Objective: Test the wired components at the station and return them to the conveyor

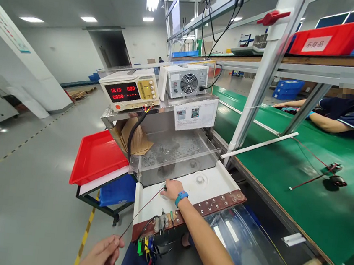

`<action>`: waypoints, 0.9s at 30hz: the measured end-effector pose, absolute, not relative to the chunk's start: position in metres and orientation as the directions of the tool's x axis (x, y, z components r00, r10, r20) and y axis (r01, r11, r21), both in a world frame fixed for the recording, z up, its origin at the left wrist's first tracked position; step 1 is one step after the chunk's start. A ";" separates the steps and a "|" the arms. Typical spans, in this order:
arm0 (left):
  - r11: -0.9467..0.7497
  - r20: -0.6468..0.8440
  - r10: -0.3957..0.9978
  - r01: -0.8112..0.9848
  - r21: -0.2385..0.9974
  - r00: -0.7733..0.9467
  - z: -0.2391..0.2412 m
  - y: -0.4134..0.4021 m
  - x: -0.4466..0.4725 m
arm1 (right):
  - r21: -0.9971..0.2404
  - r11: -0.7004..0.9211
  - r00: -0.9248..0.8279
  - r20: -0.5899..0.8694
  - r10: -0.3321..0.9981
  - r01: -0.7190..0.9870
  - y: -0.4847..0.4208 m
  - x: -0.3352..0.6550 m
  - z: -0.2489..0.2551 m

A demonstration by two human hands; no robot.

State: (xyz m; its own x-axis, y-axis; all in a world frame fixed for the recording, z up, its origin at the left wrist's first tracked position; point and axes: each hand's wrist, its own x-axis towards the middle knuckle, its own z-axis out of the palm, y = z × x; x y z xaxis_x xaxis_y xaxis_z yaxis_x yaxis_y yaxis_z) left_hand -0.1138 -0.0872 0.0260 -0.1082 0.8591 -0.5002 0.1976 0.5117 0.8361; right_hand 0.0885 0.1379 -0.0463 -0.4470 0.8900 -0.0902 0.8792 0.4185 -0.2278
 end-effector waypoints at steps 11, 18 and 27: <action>0.474 -0.437 0.881 -0.326 0.818 0.182 0.041 -0.043 -0.036 | -0.223 0.449 -0.478 -0.098 0.873 0.865 0.141 0.092 -0.056; 0.391 -0.379 0.920 -0.306 0.868 0.101 0.029 -0.004 -0.021 | -0.258 0.474 -0.508 -0.083 0.857 0.842 0.142 0.094 -0.063; 0.243 -0.242 0.970 0.021 0.970 -0.019 0.000 0.027 -0.009 | -0.249 0.418 -0.455 -0.119 0.882 0.874 0.145 0.089 -0.066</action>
